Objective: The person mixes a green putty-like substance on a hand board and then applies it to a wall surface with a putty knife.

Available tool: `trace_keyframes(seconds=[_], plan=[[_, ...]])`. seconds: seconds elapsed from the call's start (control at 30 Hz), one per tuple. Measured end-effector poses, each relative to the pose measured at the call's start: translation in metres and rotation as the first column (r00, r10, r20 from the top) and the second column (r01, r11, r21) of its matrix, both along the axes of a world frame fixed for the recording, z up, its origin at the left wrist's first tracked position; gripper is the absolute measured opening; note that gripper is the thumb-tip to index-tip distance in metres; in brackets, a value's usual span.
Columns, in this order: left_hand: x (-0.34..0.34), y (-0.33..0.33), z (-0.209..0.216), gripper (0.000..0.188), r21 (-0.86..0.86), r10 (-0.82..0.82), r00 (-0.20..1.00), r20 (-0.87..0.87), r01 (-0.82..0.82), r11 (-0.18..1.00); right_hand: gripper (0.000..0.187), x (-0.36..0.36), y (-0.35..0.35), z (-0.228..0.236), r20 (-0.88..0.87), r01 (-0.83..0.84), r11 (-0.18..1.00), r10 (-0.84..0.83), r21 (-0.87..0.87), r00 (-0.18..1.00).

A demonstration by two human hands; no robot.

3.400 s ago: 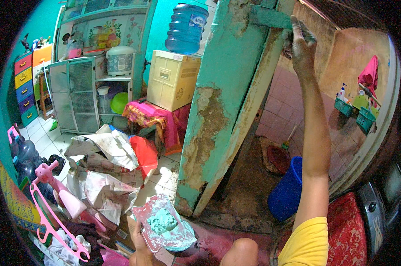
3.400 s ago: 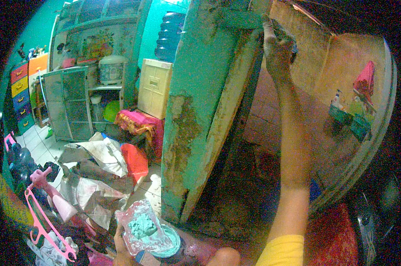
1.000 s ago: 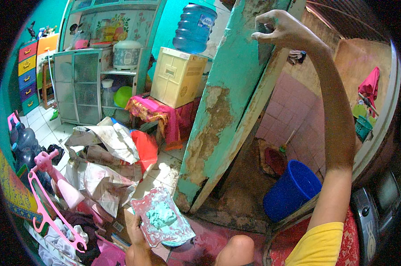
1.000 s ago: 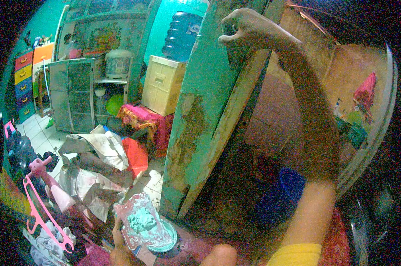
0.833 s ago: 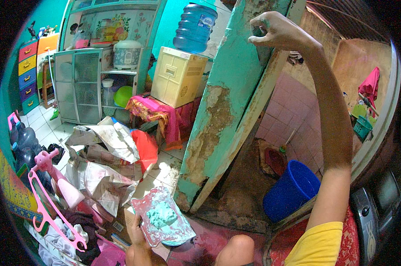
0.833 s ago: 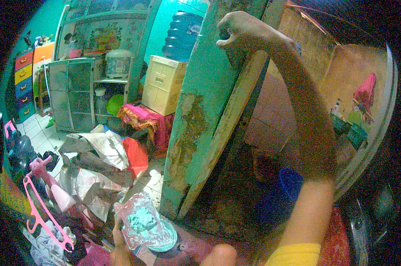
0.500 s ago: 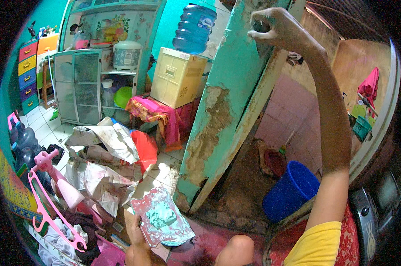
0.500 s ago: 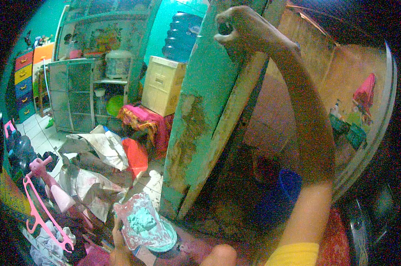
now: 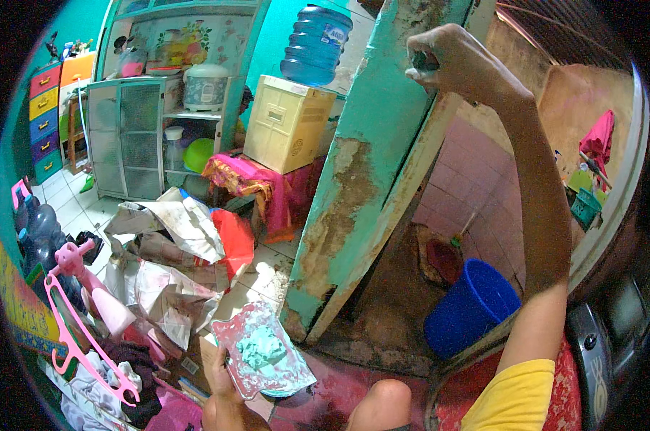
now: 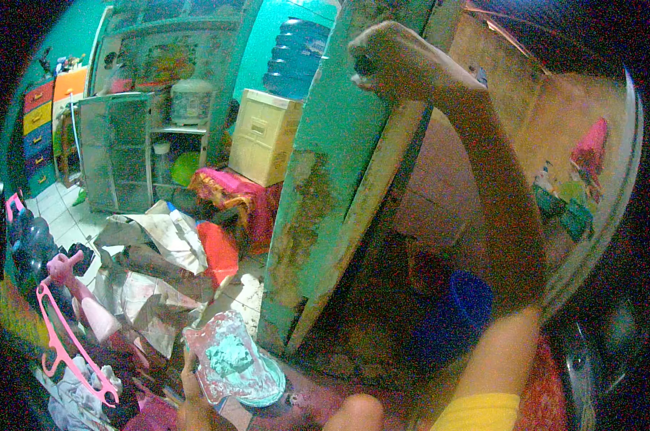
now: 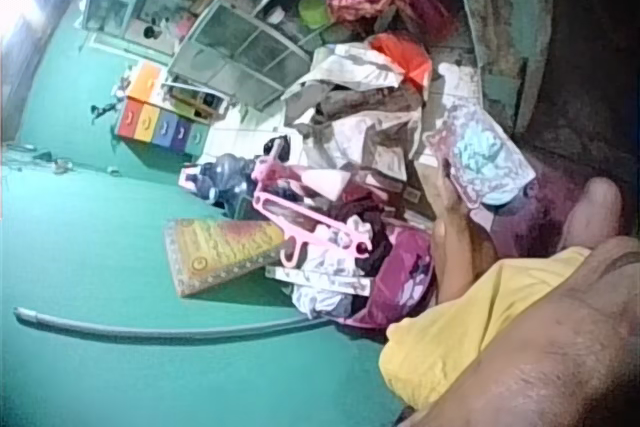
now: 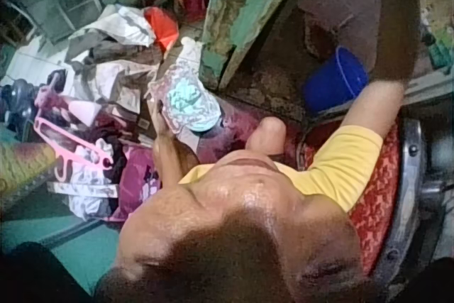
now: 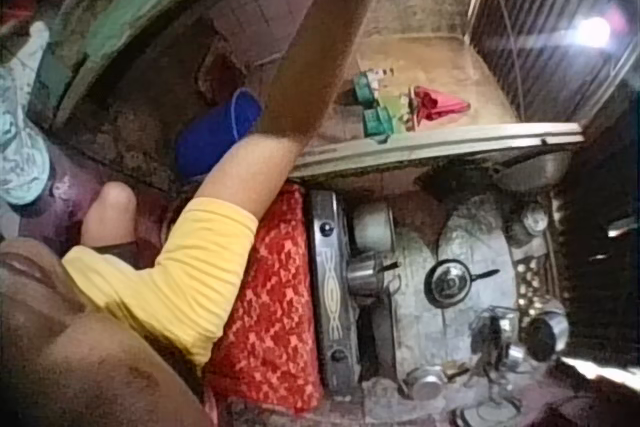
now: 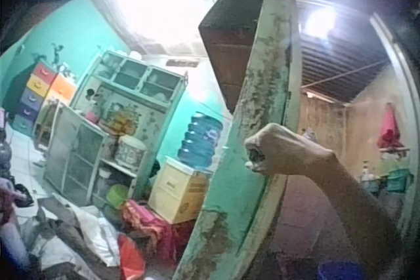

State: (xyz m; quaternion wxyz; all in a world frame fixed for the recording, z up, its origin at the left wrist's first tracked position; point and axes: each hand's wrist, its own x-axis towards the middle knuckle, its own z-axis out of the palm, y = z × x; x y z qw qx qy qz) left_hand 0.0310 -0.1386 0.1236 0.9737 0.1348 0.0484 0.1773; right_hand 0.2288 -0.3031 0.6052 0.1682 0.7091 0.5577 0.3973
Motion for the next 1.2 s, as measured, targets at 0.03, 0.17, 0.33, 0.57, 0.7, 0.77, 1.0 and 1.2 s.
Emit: trace_keyframes(seconds=[0.03,0.17,0.33,0.57,0.7,0.77,1.0,1.2], plan=[[-0.001,0.001,0.0,0.039,0.0,0.009,1.0,-0.005,-0.009,1.0,0.027,0.003,-0.001,-0.003,0.045,-0.007,1.0,0.007,-0.004,0.999],[-0.002,0.001,0.004,0.044,0.123,0.082,0.994,-0.078,-0.072,0.99,0.026,0.009,0.001,-0.009,0.036,-0.024,0.999,0.023,0.037,0.999],[-0.002,0.001,0.004,0.044,0.102,0.05,0.997,-0.055,-0.044,0.994,0.024,0.012,-0.002,-0.009,-0.038,0.032,0.999,-0.033,-0.033,0.999],[0.002,0.005,-0.015,0.045,0.032,-0.036,0.998,-0.043,0.037,0.999,0.02,0.009,-0.005,-0.009,-0.051,-0.022,0.998,0.025,0.056,0.998],[0.004,0.011,-0.024,0.044,-0.002,-0.025,0.998,-0.051,0.025,1.0,0.017,-0.002,-0.009,-0.009,-0.064,-0.075,0.988,0.084,0.134,0.994],[0.004,0.011,-0.026,0.044,0.012,-0.024,0.998,-0.054,0.025,1.0,0.016,-0.017,-0.011,-0.006,0.008,-0.055,0.991,0.054,0.124,0.999],[0.006,0.009,-0.031,0.043,-0.012,0.0,0.997,-0.076,-0.001,1.0,0.023,0.008,-0.016,-0.011,0.117,-0.041,0.999,0.041,-0.004,0.992],[0.005,0.007,-0.026,0.045,-0.026,-0.027,0.998,-0.062,0.025,0.999,0.022,0.013,-0.019,-0.015,0.016,0.015,0.995,-0.016,0.1,1.0]])
